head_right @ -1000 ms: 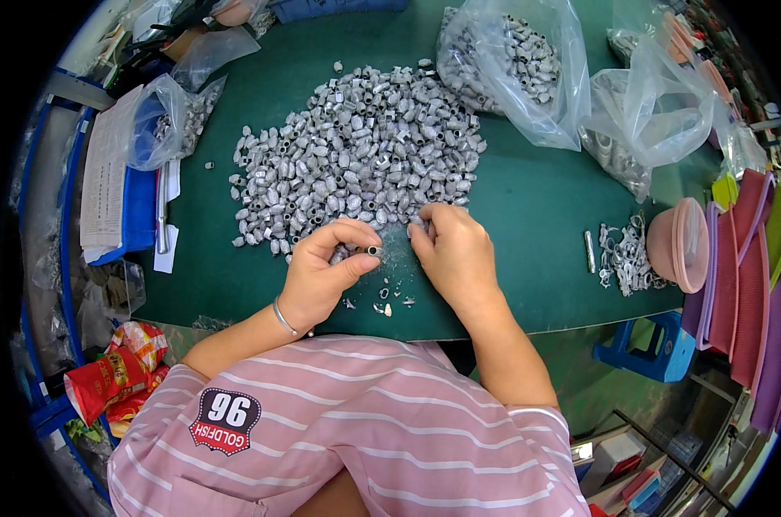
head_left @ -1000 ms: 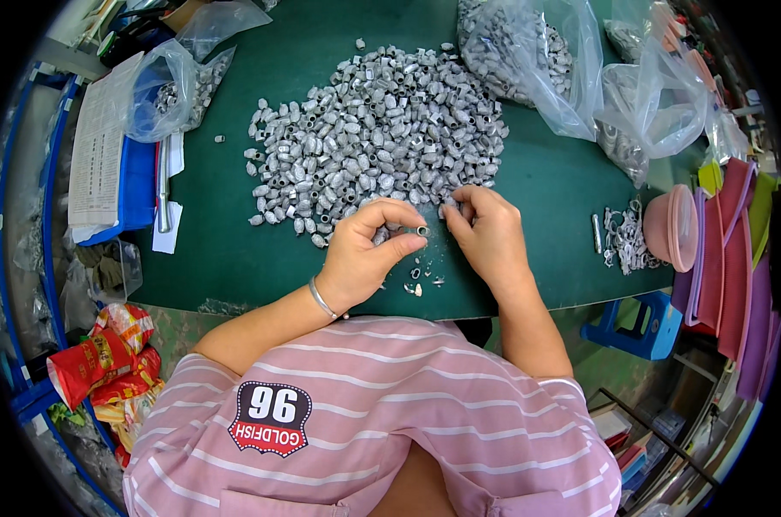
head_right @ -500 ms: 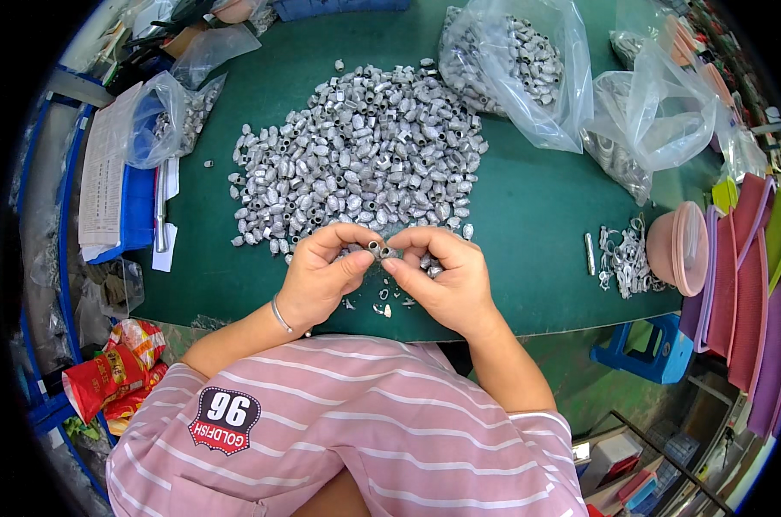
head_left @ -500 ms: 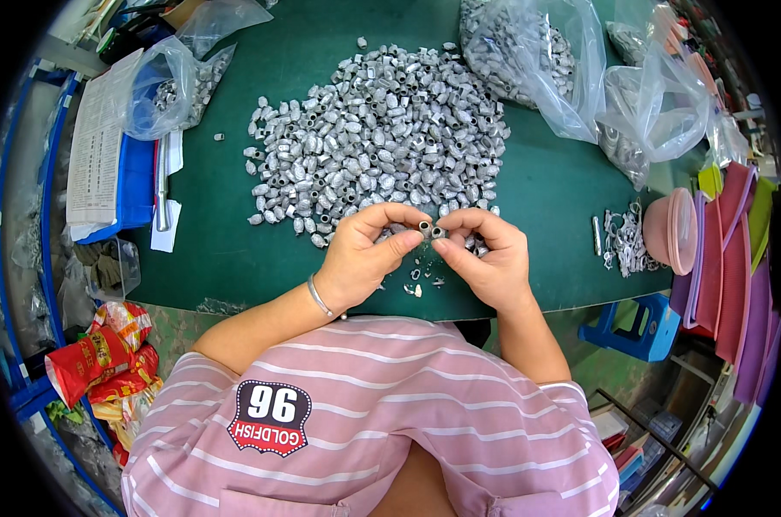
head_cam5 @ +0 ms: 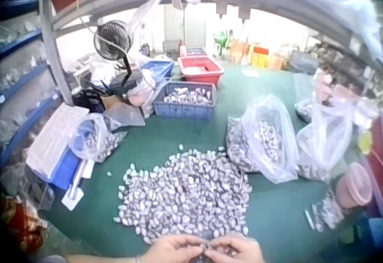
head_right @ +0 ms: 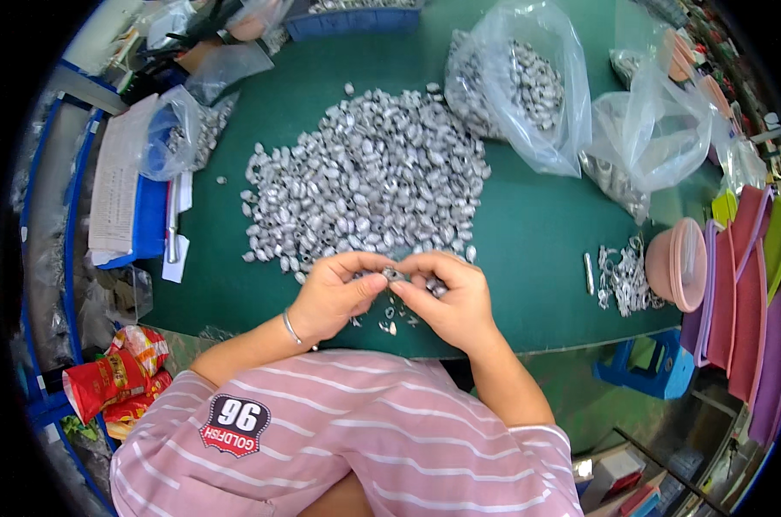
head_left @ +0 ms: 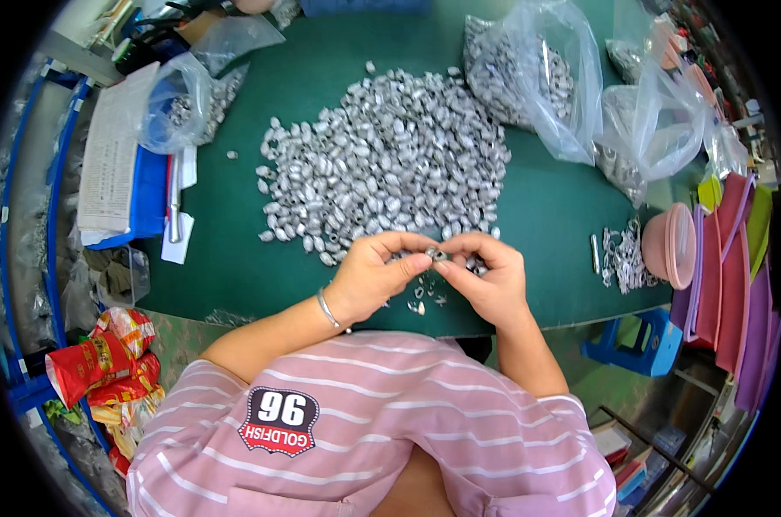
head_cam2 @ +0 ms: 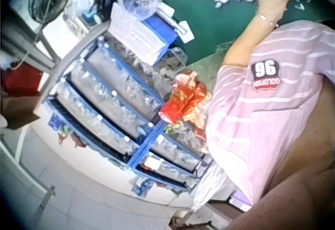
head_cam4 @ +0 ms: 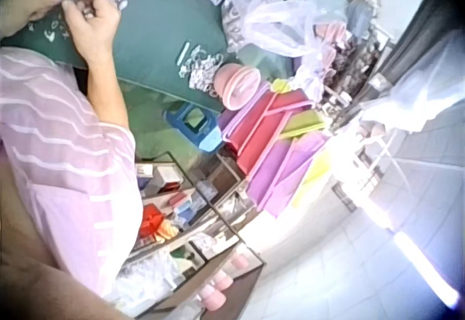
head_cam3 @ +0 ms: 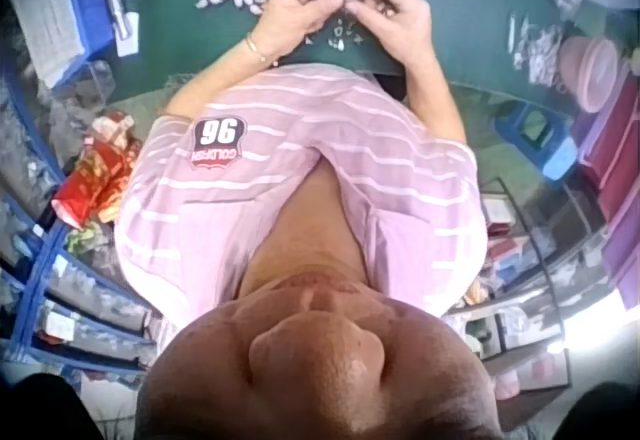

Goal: The person sits at a green workbench and repeatedly picks up small silver metal components from a large pile. They insert a small ring into each component by hand, then place the assembled piece back onto the table. The process is continuous and repetitive throughout the clip.

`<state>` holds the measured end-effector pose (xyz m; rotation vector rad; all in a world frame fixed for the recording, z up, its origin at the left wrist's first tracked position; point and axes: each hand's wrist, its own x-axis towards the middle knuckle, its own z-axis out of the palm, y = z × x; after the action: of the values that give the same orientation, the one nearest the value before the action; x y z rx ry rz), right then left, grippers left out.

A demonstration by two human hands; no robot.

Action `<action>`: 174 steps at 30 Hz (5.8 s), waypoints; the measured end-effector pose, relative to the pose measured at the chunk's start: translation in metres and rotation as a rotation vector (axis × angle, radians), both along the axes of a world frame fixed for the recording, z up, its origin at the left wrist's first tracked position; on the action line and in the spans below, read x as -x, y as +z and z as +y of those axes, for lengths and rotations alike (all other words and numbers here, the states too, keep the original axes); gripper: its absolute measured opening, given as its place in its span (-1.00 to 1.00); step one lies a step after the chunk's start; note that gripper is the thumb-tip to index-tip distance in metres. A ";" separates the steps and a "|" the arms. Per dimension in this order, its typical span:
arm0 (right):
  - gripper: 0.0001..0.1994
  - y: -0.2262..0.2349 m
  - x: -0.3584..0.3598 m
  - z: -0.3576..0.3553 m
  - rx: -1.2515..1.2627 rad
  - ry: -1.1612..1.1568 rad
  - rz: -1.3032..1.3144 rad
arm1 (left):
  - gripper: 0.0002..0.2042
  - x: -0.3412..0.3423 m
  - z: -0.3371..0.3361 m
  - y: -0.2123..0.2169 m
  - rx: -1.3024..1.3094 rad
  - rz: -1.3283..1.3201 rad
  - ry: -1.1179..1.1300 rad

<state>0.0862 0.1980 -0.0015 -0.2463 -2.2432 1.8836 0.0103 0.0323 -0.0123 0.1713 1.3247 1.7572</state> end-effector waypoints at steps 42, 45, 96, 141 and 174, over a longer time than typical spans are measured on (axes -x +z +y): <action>-0.79 -0.028 -0.015 0.011 1.678 0.167 -0.014 | -0.82 0.023 -0.023 0.006 -0.076 -0.460 0.108; -0.82 -0.031 -0.017 0.013 1.694 0.174 -0.040 | -0.82 0.020 -0.025 0.006 -0.095 -0.472 0.108; -0.85 0.002 -0.008 -0.045 -0.175 0.156 0.391 | -0.61 -0.014 -0.002 -0.002 -0.049 -0.889 0.037; -0.82 -0.018 -0.006 0.027 -0.836 -0.092 0.019 | -0.78 -0.006 -0.018 0.002 -0.146 -0.822 0.101; -0.87 -0.012 -0.023 0.058 0.038 -0.170 -0.120 | -0.78 -0.003 -0.016 0.005 -0.144 -0.820 0.105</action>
<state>0.1094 0.2558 -0.0136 -0.5510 -2.1833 1.8690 0.0135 0.0166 -0.0074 -0.5032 0.6158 1.7202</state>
